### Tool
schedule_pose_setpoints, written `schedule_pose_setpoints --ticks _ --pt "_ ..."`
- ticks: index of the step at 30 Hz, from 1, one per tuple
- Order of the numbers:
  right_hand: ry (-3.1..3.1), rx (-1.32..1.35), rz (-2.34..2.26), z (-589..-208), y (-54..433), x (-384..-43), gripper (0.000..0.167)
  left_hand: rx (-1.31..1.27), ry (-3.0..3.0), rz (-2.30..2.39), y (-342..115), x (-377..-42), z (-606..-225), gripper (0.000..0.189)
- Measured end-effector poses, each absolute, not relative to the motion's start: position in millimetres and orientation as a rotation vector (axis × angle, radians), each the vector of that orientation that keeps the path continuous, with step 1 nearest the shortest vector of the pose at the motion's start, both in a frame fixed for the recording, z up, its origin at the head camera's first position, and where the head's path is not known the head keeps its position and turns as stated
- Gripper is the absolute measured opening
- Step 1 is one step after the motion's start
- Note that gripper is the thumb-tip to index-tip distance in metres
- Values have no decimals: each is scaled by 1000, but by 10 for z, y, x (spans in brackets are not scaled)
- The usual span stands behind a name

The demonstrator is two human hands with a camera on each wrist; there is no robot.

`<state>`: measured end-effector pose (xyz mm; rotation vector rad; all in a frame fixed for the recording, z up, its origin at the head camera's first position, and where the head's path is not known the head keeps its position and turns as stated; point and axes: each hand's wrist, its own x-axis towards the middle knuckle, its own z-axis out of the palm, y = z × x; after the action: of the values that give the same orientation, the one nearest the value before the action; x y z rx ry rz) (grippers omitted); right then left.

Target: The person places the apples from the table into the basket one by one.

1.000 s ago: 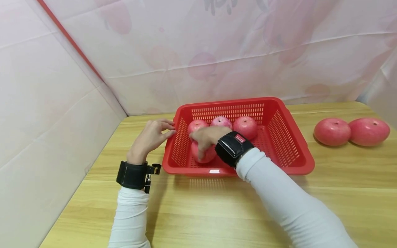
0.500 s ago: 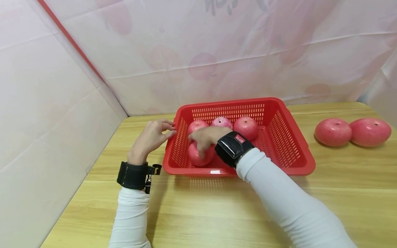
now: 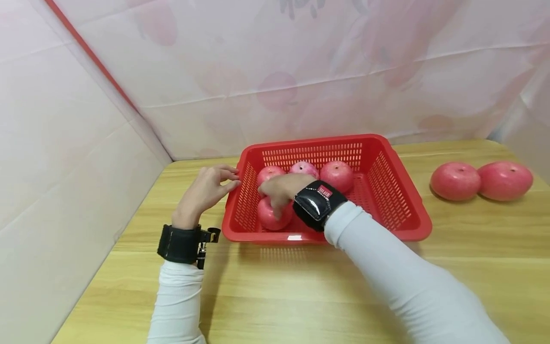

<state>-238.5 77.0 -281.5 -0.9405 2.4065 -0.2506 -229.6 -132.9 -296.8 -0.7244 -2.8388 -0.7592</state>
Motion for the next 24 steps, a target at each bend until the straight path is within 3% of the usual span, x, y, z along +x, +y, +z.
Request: schedule_pose_setpoints --ticks 24 --pt "2425 -967 -307 -2863 787 -2377 63 -777 -2819 -726 -1329 -2286 -2971 17"
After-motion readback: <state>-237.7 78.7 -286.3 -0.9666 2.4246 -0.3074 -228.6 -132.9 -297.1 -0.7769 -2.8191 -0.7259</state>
